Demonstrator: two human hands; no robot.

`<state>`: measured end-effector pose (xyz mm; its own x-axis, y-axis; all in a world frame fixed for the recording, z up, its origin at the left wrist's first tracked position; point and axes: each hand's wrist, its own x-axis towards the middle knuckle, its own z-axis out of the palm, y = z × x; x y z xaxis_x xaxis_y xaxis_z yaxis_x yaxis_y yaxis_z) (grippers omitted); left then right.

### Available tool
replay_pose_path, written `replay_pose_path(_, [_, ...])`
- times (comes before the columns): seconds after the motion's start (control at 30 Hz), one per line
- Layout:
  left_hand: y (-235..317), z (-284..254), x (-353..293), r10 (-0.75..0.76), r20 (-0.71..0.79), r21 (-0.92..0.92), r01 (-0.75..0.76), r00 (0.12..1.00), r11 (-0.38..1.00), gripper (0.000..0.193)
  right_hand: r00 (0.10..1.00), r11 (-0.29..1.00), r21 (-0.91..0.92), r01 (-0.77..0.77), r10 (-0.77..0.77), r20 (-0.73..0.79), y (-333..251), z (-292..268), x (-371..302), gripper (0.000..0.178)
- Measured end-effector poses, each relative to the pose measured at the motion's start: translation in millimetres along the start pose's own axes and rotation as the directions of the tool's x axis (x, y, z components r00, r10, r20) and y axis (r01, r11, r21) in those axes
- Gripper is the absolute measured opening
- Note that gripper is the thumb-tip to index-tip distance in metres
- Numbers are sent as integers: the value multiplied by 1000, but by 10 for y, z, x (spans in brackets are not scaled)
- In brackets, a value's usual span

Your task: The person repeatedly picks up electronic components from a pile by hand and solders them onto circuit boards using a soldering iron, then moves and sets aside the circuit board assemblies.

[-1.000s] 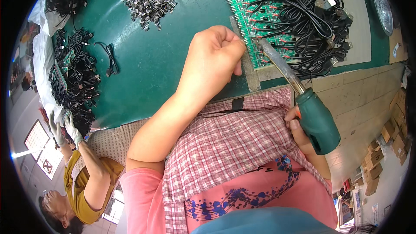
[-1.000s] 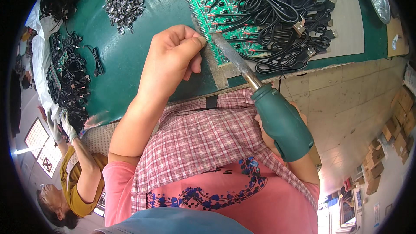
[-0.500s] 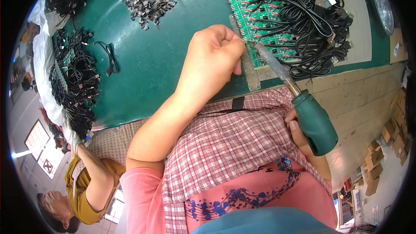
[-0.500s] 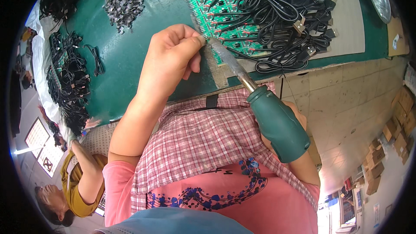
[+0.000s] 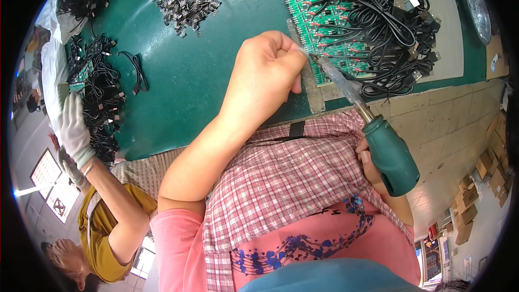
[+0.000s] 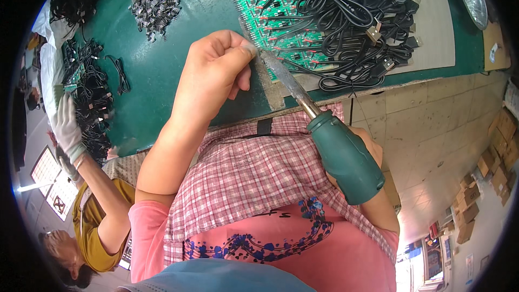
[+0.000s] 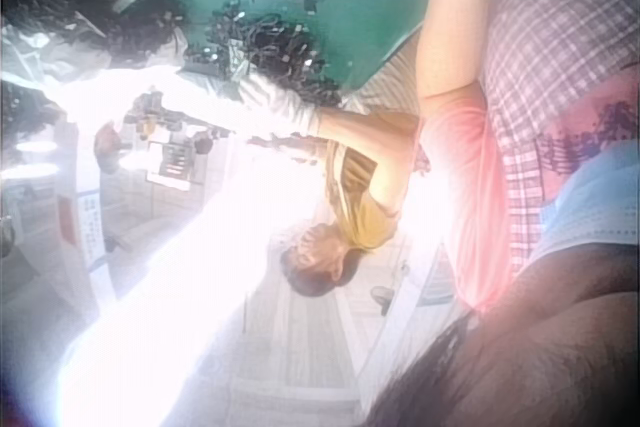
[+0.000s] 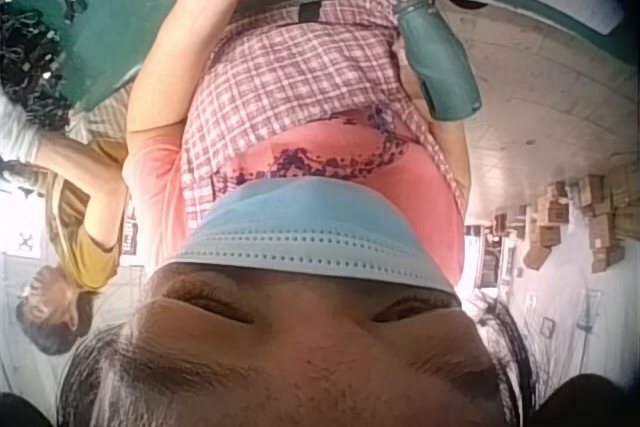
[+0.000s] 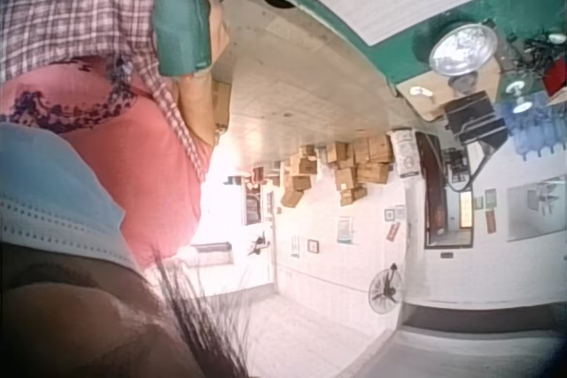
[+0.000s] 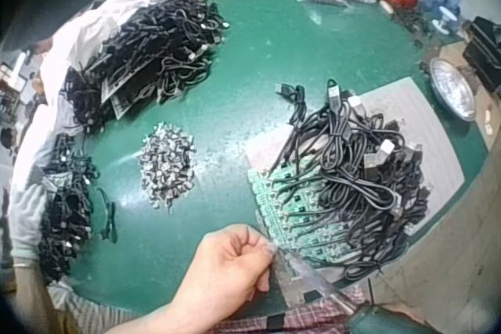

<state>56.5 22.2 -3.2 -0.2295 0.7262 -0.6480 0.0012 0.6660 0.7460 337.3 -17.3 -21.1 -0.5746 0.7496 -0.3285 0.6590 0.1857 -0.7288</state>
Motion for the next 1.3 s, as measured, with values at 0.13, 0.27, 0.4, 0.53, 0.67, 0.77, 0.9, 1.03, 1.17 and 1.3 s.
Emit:
replay_pose_path(0.13, [-13,-4,11,5,3,3,-5,1000,1000,16,999,999,-24,35,-35,-13,-109,-72,46,19])
replay_pose_path(0.27, [14,-4,1,-3,0,1,3,1000,1000,16,999,996,86,-19,23,-46,-169,-120,80,14])
replay_pose_path(0.4, [24,-7,-3,-24,10,2,24,1000,1000,16,999,973,231,-6,18,-47,-228,-124,99,16])
replay_pose_path(0.53, [10,-23,-9,-15,35,-21,16,999,1000,16,996,914,403,-48,72,-43,-266,-115,195,7])
replay_pose_path(0.67, [-42,-50,-21,21,-12,-28,-21,1000,999,14,996,816,575,-70,87,-2,-370,-151,320,4])
replay_pose_path(0.77, [-44,1,16,89,-31,28,-88,996,996,16,983,754,652,-78,169,-78,-400,-108,266,8])
replay_pose_path(0.9, [-72,-176,-69,116,-29,101,-113,993,988,18,990,802,598,-1,86,-113,-358,-129,309,19])
replay_pose_path(1.03, [-321,-728,-41,659,-469,685,-230,588,691,13,979,751,658,-57,170,-109,-368,-146,278,30])
replay_pose_path(1.17, [-395,-902,26,710,-411,820,-108,572,562,12,981,763,646,-16,136,-137,-384,-116,314,31])
replay_pose_path(1.3, [-330,-926,68,781,-274,923,-76,562,378,9,993,826,564,15,56,-108,-351,-143,305,31])
